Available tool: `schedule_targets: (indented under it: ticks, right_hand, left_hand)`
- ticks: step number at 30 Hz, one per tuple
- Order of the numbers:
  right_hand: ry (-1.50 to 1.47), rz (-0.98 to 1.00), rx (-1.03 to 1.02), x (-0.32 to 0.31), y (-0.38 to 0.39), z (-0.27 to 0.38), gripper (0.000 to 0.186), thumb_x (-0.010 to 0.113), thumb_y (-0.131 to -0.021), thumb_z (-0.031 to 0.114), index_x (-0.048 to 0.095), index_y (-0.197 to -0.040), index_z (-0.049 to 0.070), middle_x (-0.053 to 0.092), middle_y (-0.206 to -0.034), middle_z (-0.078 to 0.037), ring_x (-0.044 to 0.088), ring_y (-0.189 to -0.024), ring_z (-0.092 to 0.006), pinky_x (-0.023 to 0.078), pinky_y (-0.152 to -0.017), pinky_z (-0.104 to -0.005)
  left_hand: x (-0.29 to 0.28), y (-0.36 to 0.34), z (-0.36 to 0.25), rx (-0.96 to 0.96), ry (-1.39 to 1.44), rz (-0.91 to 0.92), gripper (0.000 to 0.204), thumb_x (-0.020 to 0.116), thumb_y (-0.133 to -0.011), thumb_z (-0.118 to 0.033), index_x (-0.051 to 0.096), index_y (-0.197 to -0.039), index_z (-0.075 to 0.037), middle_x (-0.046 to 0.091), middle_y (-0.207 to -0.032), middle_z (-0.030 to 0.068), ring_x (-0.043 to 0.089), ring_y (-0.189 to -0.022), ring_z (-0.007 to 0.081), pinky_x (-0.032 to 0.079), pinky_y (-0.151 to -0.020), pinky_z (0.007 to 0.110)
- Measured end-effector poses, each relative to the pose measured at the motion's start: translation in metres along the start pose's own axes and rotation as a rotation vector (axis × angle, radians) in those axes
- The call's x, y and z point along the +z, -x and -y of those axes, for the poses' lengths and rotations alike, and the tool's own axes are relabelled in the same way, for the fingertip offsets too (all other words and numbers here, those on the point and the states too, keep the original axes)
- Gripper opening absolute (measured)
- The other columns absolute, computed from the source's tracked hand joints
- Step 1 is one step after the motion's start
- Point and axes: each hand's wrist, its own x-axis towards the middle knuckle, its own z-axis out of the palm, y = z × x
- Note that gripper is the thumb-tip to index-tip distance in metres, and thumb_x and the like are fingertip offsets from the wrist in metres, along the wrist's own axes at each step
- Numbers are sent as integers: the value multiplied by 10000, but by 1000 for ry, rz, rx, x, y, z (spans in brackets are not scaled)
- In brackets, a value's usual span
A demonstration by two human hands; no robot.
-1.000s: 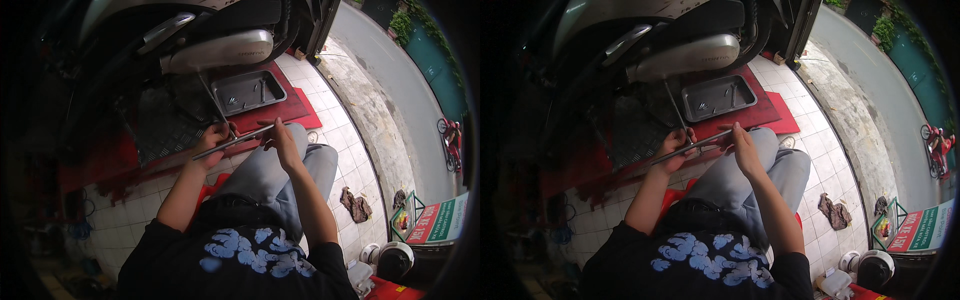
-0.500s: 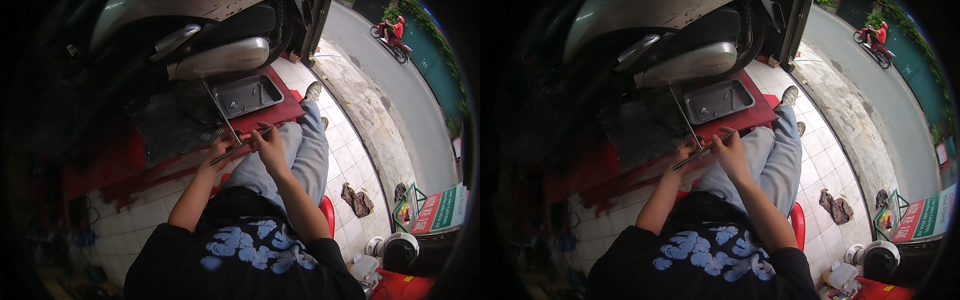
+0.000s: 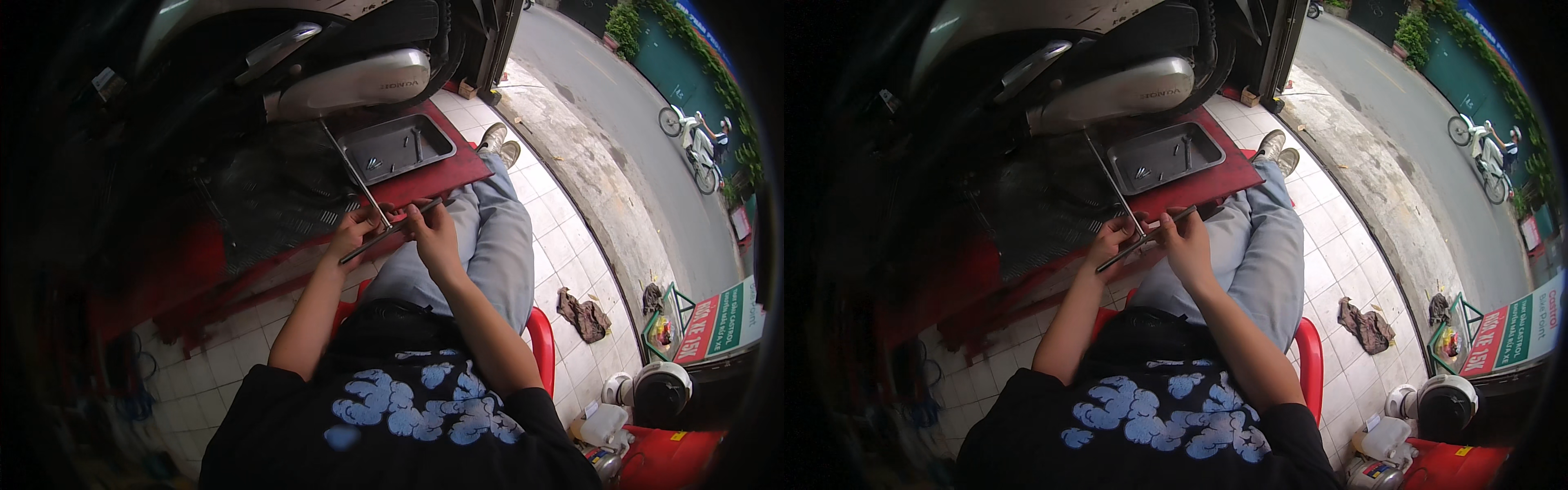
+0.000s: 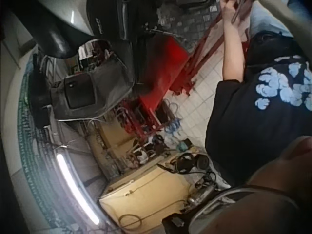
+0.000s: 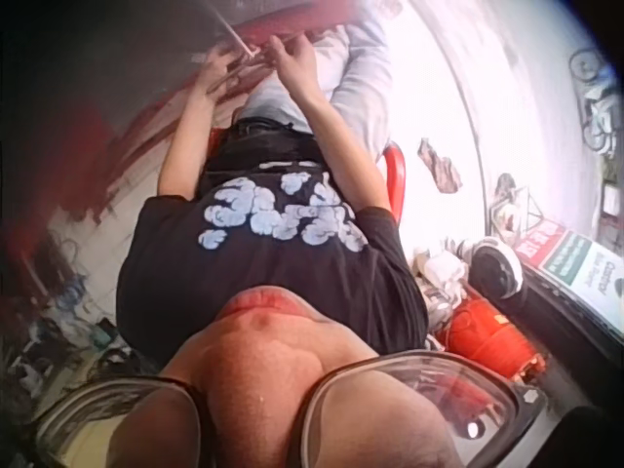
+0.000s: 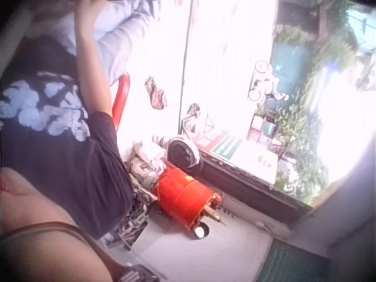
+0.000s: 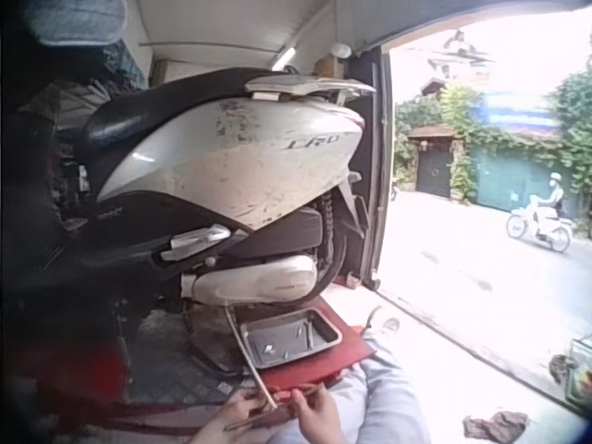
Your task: The person works on a motorcycle engine cover by removing and replacing small bolts using a T-handle socket wrench. The person takes a bolt from a metal tray, positions it on the engine case by hand, and then uses the wrench to tighten it, repeating this process for another bolt.
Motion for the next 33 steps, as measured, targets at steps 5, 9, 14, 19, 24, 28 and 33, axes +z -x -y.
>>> schedule_targets:
  ticks: [5,9,14,19,24,28,33]
  right_hand:
    - [283,-24,-216,7,-1,33,272,623,-979,191,573,-1132,-28,650,-827,-102,634,-720,-159,502,-629,-314]
    - [486,-26,-387,13,0,64,296,644,-940,136,597,-1190,-16,618,-779,-114,612,-653,-194,479,-611,-330]
    - [746,-13,-636,27,2,94,369,664,-904,92,619,-1270,65,589,-832,-98,622,-714,-223,493,-629,-360]
    - [852,88,-776,47,22,86,478,661,-816,34,641,-1282,138,524,-951,-136,614,-800,-282,519,-641,-362]
    - [949,463,-577,44,52,72,491,637,-841,69,602,-1323,152,594,-817,-95,630,-700,-295,517,-606,-388]
    - [1039,501,-337,25,60,57,565,692,-835,128,542,-1379,101,645,-716,-130,629,-604,-318,486,-583,-416]
    - [873,221,-162,0,40,52,694,646,-873,114,340,-1477,-37,617,-641,-135,610,-560,-303,466,-563,-405]
  left_hand:
    - [-5,-6,-25,61,-262,-6,411,547,-1015,-376,703,-1097,-5,678,-830,-1,478,-647,30,387,-585,198]
    - [11,-22,-33,24,-283,-56,477,535,-1006,-450,726,-1043,-15,659,-743,-8,448,-595,34,366,-558,208]
    - [26,-31,-51,-75,-166,-139,467,580,-979,-476,683,-868,-34,573,-640,-30,456,-597,38,355,-553,208]
    - [51,-34,-23,126,83,-270,471,542,-996,-485,659,-883,-43,448,-602,-64,339,-504,16,264,-463,204]
    - [14,-19,-30,7,25,-74,516,501,-1023,-461,669,-1066,25,396,-621,-72,298,-498,18,228,-452,207]
    - [15,-13,-35,30,26,-41,523,503,-1022,-455,645,-1088,44,356,-603,-76,293,-501,28,228,-461,220]
    - [10,-17,-38,44,60,-7,534,500,-1020,-469,652,-1112,35,355,-600,-83,293,-512,23,243,-470,210]
